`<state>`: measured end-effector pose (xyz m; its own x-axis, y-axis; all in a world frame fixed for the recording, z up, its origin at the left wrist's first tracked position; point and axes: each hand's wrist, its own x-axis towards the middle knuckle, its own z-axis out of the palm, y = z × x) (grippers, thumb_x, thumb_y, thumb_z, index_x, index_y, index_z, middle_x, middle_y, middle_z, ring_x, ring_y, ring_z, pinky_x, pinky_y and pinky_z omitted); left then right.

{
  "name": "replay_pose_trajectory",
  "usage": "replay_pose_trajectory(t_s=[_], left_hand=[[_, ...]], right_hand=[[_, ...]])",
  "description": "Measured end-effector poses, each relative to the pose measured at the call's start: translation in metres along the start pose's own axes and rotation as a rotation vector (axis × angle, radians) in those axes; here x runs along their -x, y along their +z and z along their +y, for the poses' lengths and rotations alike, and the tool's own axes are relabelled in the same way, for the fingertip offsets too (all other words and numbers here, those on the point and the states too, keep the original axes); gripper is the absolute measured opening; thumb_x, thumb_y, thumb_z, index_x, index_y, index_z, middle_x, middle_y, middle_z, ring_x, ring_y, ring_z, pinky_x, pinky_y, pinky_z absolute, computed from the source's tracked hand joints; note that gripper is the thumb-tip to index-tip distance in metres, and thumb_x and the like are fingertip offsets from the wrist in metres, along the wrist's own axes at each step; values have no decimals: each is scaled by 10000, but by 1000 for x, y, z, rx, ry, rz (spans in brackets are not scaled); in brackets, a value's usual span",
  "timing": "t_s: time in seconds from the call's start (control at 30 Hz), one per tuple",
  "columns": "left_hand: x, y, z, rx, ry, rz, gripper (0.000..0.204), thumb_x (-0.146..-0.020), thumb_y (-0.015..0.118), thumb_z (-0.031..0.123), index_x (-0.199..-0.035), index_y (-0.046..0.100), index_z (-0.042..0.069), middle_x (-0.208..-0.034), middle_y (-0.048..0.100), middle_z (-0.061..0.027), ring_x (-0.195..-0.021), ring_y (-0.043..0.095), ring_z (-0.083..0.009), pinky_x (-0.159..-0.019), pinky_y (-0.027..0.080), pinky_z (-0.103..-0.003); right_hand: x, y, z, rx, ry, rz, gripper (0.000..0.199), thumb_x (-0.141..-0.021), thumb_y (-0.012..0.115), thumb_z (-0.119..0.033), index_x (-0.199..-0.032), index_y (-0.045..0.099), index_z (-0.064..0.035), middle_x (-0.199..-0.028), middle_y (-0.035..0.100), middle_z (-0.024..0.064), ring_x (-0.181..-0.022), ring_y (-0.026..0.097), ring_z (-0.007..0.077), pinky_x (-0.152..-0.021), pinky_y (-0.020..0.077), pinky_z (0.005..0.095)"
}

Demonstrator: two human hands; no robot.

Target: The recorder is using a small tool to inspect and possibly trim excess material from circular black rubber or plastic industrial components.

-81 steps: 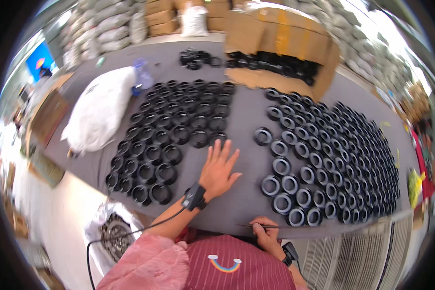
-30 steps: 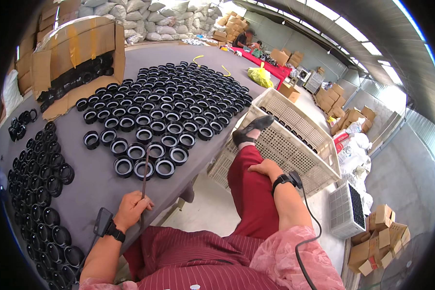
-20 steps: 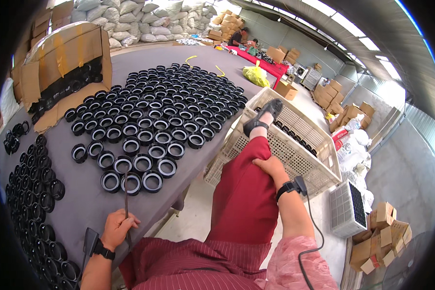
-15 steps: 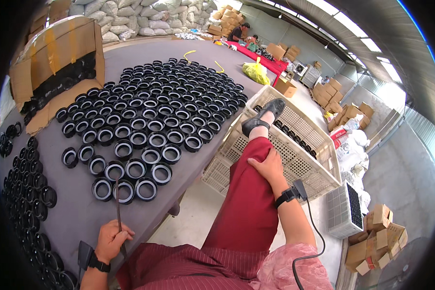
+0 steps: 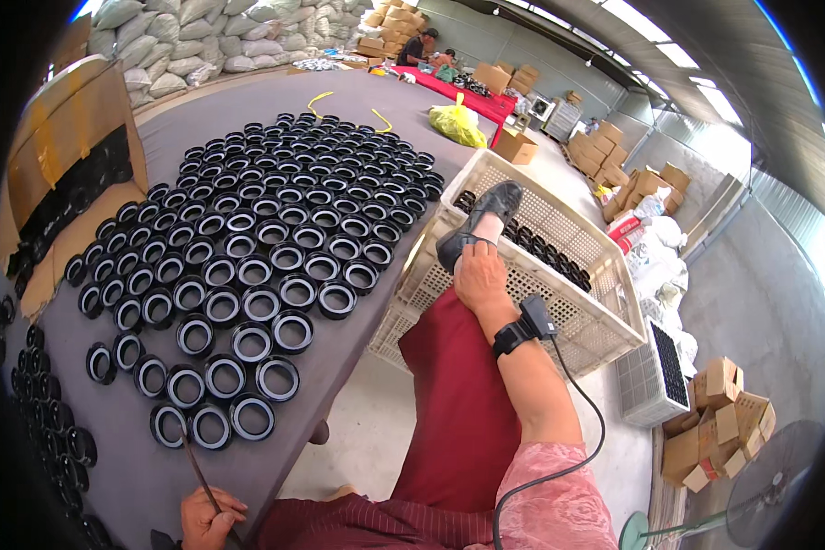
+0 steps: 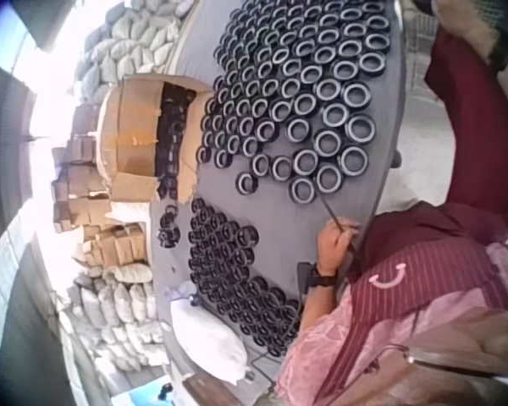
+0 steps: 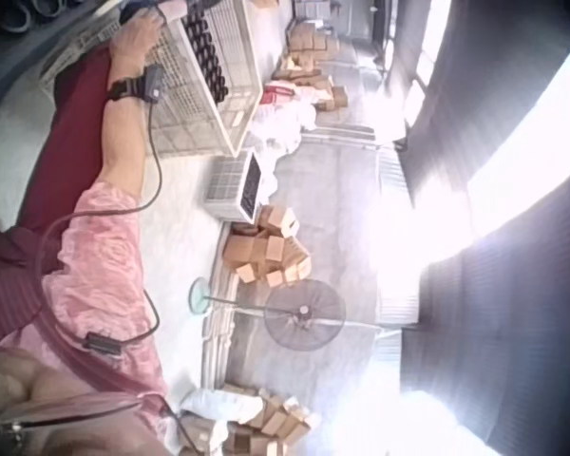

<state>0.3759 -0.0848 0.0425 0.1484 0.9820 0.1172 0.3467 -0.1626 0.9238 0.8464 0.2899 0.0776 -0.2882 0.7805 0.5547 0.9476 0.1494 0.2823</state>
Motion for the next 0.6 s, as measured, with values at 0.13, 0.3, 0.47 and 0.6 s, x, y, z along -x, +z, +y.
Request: replay_pose_trajectory(t_s=[0.13, 0.3, 0.47, 0.6], left_hand=[[-3, -1, 3, -20, 25, 2, 237, -907, 547, 148, -797, 680, -14, -915, 705, -129, -902, 649, -288, -801, 497, -383], [-3, 0, 4, -40, 14, -10, 230, -904, 545, 139, -794, 675, -15, -926, 708, -126, -929, 645, -294, -834, 492, -395], [0, -1, 7, -30, 43, -1, 236, -916, 546, 143, -803, 676, -17, -931, 708, -128, -931, 645, -302, -850, 491, -405], [3, -1, 4, -19, 63, 12, 229, -929, 543, 126, -812, 676, -19, -929, 706, -130, -935, 642, -308, -854, 490, -408]], right_hand=[[10, 1, -4, 16, 27, 17, 321, -749, 671, -212, -989, 604, -9, -1014, 571, 170, -1004, 569, 346, -849, 495, 448], [9, 0, -5, 2, 32, 162, 370, -723, 689, -203, -1015, 587, 0, -1029, 570, 171, -998, 570, 344, -851, 489, 434], [10, 2, -7, 10, 96, -7, 433, -699, 691, -197, -1061, 575, 11, -1068, 552, 172, -1027, 554, 341, -854, 487, 433], [19, -1, -10, 38, 69, 1, 428, -686, 694, -198, -1040, 574, 9, -1061, 551, 180, -1014, 557, 351, -853, 489, 441]])
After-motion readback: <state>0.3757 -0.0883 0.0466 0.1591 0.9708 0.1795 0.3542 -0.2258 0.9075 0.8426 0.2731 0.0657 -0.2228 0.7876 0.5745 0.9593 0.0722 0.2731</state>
